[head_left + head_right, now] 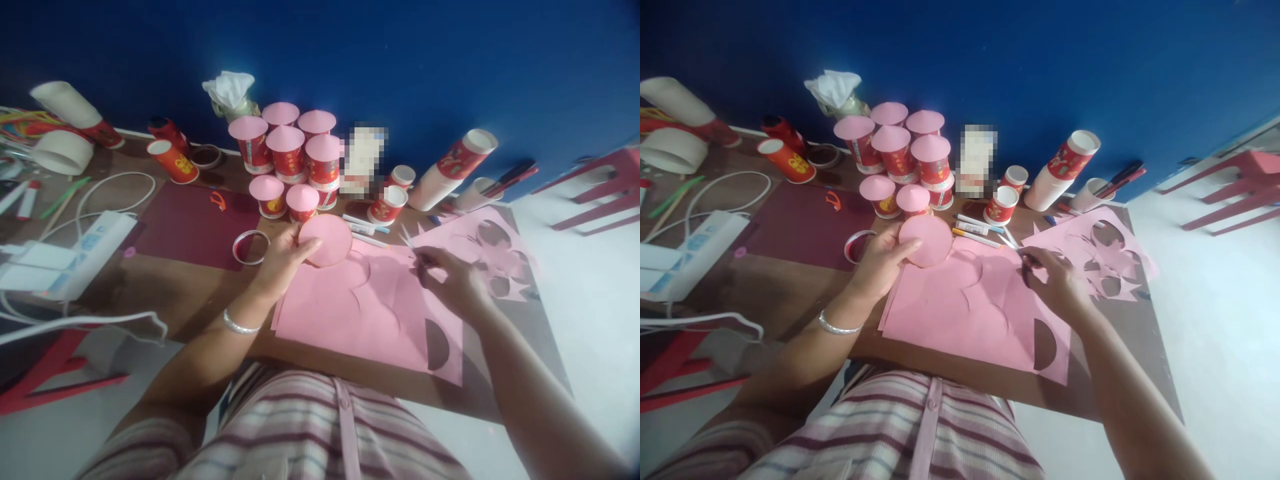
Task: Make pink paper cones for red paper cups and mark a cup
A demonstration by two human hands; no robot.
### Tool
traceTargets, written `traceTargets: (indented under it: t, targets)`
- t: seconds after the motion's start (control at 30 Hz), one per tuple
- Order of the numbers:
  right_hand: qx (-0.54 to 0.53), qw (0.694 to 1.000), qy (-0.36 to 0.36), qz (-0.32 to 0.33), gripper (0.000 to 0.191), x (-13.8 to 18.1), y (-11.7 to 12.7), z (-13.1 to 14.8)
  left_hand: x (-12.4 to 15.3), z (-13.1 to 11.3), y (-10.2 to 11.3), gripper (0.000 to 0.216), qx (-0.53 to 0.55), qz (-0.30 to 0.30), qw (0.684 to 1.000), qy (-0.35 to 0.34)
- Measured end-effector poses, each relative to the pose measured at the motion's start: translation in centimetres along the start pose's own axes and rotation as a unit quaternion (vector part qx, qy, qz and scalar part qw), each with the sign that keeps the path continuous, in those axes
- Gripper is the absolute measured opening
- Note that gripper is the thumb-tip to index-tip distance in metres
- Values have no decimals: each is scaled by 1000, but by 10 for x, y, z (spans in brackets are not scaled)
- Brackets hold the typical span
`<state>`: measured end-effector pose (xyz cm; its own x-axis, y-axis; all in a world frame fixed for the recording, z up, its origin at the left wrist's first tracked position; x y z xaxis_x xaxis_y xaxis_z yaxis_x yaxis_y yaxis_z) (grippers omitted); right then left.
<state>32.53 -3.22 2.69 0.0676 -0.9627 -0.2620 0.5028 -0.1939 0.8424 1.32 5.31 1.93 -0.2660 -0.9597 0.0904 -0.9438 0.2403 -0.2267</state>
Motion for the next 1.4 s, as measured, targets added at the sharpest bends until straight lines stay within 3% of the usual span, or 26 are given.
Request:
traceTargets:
  t: [0.07, 0.13, 0.2, 0.27, 0.37, 0.43, 0.5, 0.53, 0.63, 0.7, 0.9, 1.07, 1.17, 1.23, 1.27, 1.33, 1.4]
  targets:
    - [-60, 998, -32, 7, 29, 1, -23, 4, -1, -1, -1, 37, -11, -2, 1000, -9]
    - [-189, 979, -76, 20, 32, 1, -41, 10, -1, -4, -2, 35, -30, -9, 999, -34]
    - [-321, 936, -143, 36, 40, 1, -55, 18, 1, -8, -2, 31, -68, -19, 995, -70]
    - [-418, 884, -194, 74, 45, 0, -65, 31, 5, -17, -2, 22, -142, -35, 978, -147]
    - [-484, 842, -225, 81, 45, -6, -72, 48, 18, -36, -9, 3, -298, -59, 891, -336]
    - [-503, 833, -214, 85, 47, -10, -77, 55, 30, -42, -16, 13, -356, -69, 818, -447]
    - [-471, 855, -193, 94, 46, -10, -83, 57, 37, -42, -18, 21, -363, -75, 778, -507]
    - [-425, 883, -175, 92, 44, -10, -84, 56, 38, -41, -17, 22, -360, -79, 774, -515]
    - [-207, 971, -88, 82, 31, -7, -80, 56, 35, -37, -11, 23, -350, -92, 793, -489]
    - [-76, 992, -24, 94, 25, -3, -77, 61, 32, -35, -6, 22, -338, -104, 811, -466]
    - [137, 969, 126, 160, 23, 4, -69, 87, 24, -34, 1, 17, -290, -115, 835, -453]
    - [210, 949, 157, 176, 30, 9, -63, 95, 18, -27, 6, 17, -255, -101, 857, -436]
    - [119, 977, 100, 143, 21, 4, -52, 93, 15, -21, 8, 18, -225, -96, 876, -417]
    - [-42, 990, 22, 131, 22, -4, -47, 88, 15, -16, 8, 19, -215, -95, 885, -402]
    - [-143, 980, -21, 137, 28, -8, -48, 87, 14, -14, 7, 20, -216, -91, 888, -395]
    - [-328, 926, -99, 155, 44, -17, -54, 87, 14, -9, 2, 22, -225, -67, 894, -382]
    - [-438, 874, -149, 151, 47, -26, -61, 88, 14, -5, -5, 22, -234, -27, 900, -366]
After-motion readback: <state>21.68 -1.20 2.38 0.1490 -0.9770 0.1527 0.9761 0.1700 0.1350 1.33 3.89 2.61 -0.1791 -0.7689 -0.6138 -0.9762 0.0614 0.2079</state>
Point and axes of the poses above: each hand's wrist, its own x-axis away from the middle knuckle, its own y-axis out of the back of the hand, z = x × y, the point moved 6 cm from there along -x, towards the middle knuckle, and after that the axes turned 1 degree about y, right-handed, at the moved point
